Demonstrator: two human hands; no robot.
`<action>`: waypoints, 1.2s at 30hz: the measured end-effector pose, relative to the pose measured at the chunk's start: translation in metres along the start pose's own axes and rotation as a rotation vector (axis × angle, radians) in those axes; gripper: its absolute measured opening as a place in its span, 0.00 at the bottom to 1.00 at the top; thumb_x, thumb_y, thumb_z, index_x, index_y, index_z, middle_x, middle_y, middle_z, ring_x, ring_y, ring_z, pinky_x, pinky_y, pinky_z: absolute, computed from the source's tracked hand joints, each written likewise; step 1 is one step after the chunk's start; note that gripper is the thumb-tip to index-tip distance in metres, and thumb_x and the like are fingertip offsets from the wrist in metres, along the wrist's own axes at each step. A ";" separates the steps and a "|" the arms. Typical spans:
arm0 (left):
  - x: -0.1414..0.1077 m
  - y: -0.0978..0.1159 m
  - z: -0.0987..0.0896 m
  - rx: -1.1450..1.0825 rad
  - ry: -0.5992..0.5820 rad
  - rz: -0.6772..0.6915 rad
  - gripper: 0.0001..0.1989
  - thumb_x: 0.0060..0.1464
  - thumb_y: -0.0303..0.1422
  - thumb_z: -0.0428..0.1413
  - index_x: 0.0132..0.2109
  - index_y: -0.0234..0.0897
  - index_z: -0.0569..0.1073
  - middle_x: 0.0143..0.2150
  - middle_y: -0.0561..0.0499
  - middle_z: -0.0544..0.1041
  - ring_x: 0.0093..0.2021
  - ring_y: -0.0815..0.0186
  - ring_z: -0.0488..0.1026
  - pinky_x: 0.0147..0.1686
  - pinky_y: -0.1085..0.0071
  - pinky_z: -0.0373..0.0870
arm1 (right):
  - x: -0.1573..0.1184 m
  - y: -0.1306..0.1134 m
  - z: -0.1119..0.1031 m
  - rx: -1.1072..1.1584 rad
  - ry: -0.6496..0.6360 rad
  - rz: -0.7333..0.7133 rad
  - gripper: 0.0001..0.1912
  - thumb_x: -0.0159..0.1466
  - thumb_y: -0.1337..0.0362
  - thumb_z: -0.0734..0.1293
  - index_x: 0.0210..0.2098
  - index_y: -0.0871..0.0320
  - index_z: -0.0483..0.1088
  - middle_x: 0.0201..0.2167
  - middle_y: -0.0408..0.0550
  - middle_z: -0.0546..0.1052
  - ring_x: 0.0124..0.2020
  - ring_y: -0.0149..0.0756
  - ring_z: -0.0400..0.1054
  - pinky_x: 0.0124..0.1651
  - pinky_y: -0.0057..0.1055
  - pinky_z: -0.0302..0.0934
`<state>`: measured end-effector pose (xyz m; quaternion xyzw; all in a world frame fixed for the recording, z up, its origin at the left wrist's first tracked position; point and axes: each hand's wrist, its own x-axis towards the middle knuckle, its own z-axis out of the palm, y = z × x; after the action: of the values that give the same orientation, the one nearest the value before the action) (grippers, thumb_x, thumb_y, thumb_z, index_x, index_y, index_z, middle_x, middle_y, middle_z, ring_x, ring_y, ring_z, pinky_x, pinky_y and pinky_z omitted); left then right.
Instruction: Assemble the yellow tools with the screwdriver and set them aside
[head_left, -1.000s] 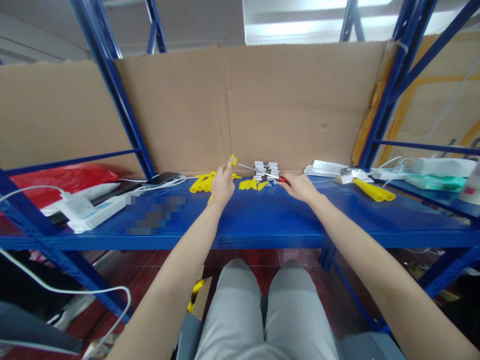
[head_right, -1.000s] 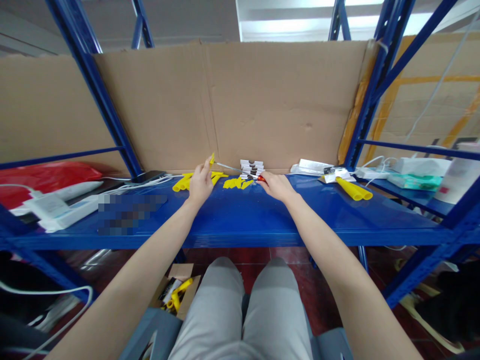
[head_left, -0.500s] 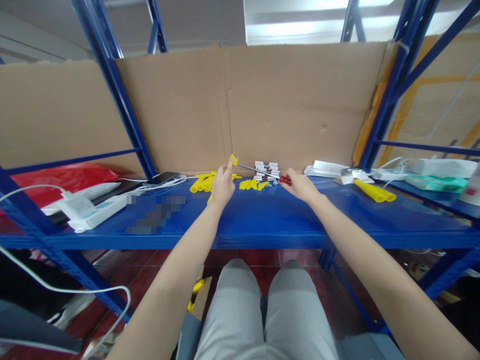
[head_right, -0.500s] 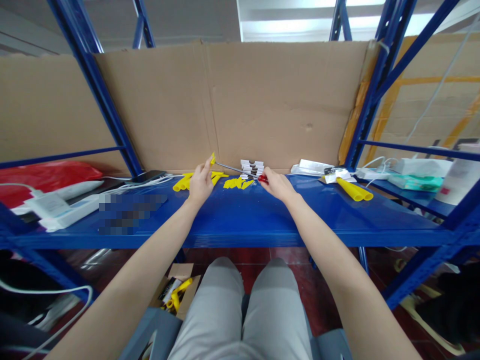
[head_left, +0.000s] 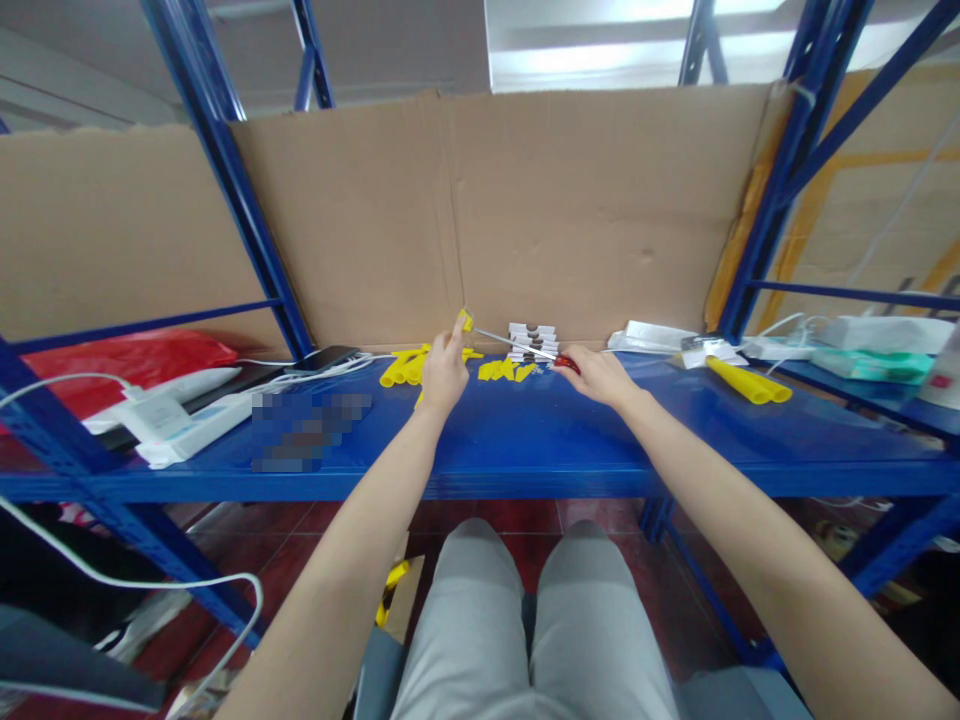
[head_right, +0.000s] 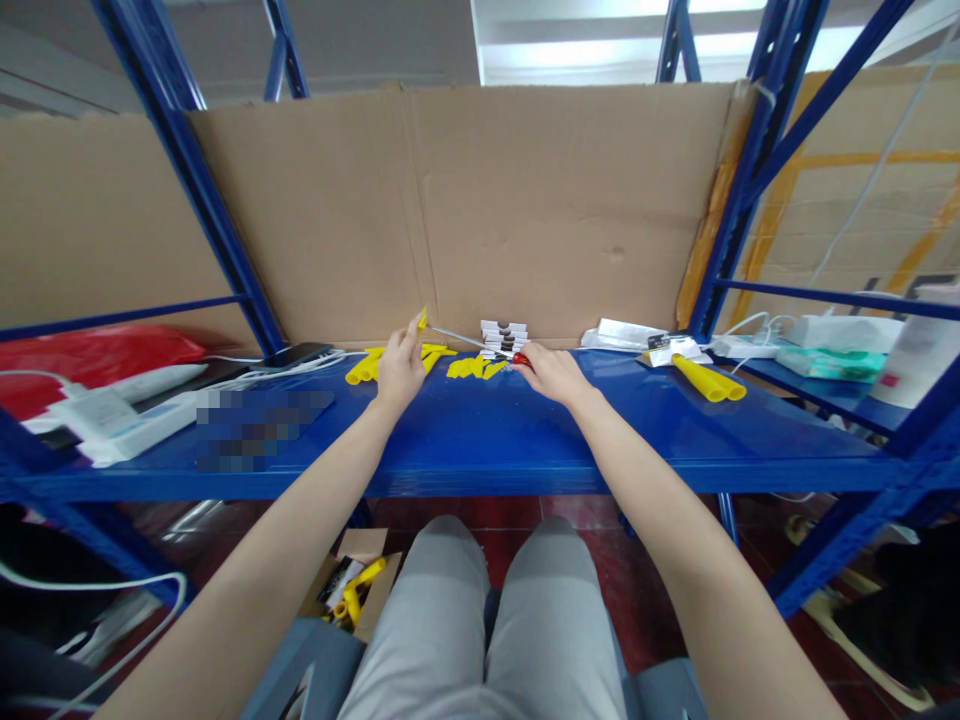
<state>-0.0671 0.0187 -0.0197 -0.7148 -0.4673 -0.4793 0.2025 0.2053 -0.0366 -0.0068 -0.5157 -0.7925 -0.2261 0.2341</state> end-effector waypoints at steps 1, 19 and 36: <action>0.000 0.000 0.000 0.001 -0.002 -0.002 0.28 0.60 0.25 0.43 0.67 0.37 0.60 0.49 0.41 0.72 0.47 0.59 0.72 0.47 0.67 0.70 | 0.000 0.000 0.000 0.000 -0.001 0.005 0.17 0.70 0.55 0.56 0.47 0.59 0.68 0.42 0.57 0.78 0.42 0.46 0.73 0.36 0.33 0.57; -0.001 0.001 -0.002 -0.017 -0.024 0.001 0.28 0.60 0.25 0.43 0.67 0.37 0.60 0.50 0.41 0.72 0.48 0.59 0.72 0.47 0.67 0.70 | 0.000 0.005 0.003 -0.013 0.041 0.017 0.14 0.68 0.56 0.58 0.45 0.58 0.68 0.39 0.56 0.78 0.39 0.45 0.72 0.34 0.32 0.56; -0.001 0.002 -0.004 0.021 -0.065 -0.003 0.28 0.60 0.25 0.44 0.67 0.38 0.60 0.49 0.42 0.73 0.47 0.60 0.73 0.46 0.68 0.70 | 0.000 0.004 0.001 0.065 0.044 0.090 0.14 0.66 0.56 0.61 0.46 0.58 0.66 0.37 0.54 0.80 0.37 0.46 0.74 0.33 0.32 0.57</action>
<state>-0.0673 0.0141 -0.0182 -0.7273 -0.4796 -0.4510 0.1939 0.2090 -0.0344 -0.0071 -0.5378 -0.7702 -0.2008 0.2779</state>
